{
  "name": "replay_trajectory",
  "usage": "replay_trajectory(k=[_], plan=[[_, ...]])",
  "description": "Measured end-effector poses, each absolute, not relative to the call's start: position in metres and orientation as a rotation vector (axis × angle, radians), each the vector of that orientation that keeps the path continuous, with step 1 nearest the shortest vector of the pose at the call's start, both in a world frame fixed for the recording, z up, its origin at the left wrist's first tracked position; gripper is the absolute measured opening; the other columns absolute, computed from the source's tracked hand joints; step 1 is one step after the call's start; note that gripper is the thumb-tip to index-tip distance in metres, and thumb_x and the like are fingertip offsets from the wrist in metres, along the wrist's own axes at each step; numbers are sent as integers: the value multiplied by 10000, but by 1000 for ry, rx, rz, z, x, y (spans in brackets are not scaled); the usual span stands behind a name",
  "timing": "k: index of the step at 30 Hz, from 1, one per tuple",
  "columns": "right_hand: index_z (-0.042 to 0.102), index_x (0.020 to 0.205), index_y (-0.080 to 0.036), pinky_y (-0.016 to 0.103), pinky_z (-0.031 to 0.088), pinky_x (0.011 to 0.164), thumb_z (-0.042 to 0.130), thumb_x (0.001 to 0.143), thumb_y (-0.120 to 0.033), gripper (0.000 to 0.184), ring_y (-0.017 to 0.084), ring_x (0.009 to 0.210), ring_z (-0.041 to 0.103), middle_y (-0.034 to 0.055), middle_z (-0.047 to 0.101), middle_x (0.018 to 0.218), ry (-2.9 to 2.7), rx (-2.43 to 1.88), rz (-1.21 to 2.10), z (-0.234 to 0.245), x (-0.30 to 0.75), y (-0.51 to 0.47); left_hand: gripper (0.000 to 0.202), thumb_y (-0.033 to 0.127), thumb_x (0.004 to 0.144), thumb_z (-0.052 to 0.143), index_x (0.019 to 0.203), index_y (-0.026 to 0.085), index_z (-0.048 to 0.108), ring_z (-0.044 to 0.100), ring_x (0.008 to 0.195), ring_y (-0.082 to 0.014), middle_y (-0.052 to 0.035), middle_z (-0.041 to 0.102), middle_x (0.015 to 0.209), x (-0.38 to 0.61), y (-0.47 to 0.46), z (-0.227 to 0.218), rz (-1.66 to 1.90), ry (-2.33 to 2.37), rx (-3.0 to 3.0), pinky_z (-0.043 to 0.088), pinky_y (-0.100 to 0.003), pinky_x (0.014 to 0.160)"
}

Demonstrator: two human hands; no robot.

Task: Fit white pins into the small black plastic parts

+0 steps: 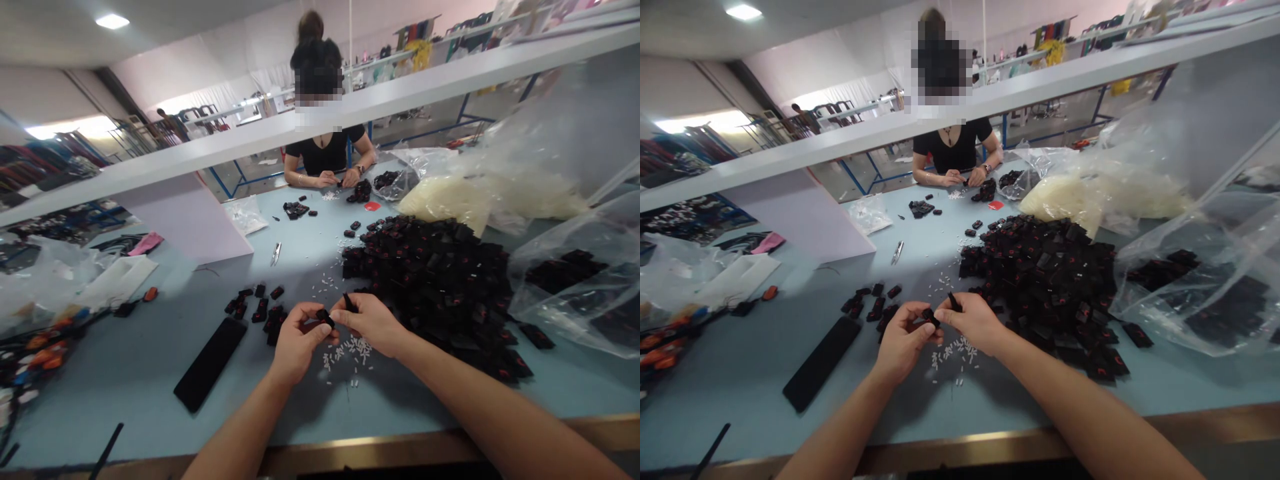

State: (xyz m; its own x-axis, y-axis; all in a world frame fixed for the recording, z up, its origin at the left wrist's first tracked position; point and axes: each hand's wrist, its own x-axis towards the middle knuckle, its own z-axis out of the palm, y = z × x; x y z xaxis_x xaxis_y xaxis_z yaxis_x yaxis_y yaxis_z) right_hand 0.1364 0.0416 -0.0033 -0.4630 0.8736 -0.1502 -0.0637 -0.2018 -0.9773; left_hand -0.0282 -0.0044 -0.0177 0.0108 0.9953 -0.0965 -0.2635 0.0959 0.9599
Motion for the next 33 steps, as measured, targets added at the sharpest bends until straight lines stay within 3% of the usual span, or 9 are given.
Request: replay_trajectory(k=[10,17,21,27,33], plan=[[640,701,-157,247,336,527,672,741,-374,222,117,563,441,-7,558,600,-1489,-1017,1611,-2,137,41,336,224,684,781,953,196,582,696,669,-188,17,641,791,-28,-6,-16,1246,1145,1034,589,-337,612],[597,697,-158,229,236,441,780,619,-493,389,81,451,357,-42,513,510,-1244,-955,1897,-4,135,39,329,220,663,792,932,196,604,695,644,-193,13,661,767,-27,-6,-15,1249,1156,1015,587,-336,588],[578,703,-157,227,238,448,818,577,-500,438,82,442,396,-33,538,503,-1108,-849,2011,-10,133,39,310,215,677,786,933,199,611,689,629,-186,14,666,760,-25,-7,-15,1239,1109,999,585,-330,570],[577,709,-155,221,229,439,830,569,-488,442,85,440,430,-28,555,511,-1088,-805,2043,-13,133,40,315,210,683,782,943,208,605,692,629,-188,17,668,774,-24,-8,-17,1253,1064,971,580,-329,565],[591,704,-150,213,213,418,824,582,-482,424,60,419,357,-57,514,488,-1210,-901,1952,-9,136,41,318,212,672,786,935,209,607,691,624,-184,19,667,785,-24,-8,-16,1252,1086,970,582,-330,558]])
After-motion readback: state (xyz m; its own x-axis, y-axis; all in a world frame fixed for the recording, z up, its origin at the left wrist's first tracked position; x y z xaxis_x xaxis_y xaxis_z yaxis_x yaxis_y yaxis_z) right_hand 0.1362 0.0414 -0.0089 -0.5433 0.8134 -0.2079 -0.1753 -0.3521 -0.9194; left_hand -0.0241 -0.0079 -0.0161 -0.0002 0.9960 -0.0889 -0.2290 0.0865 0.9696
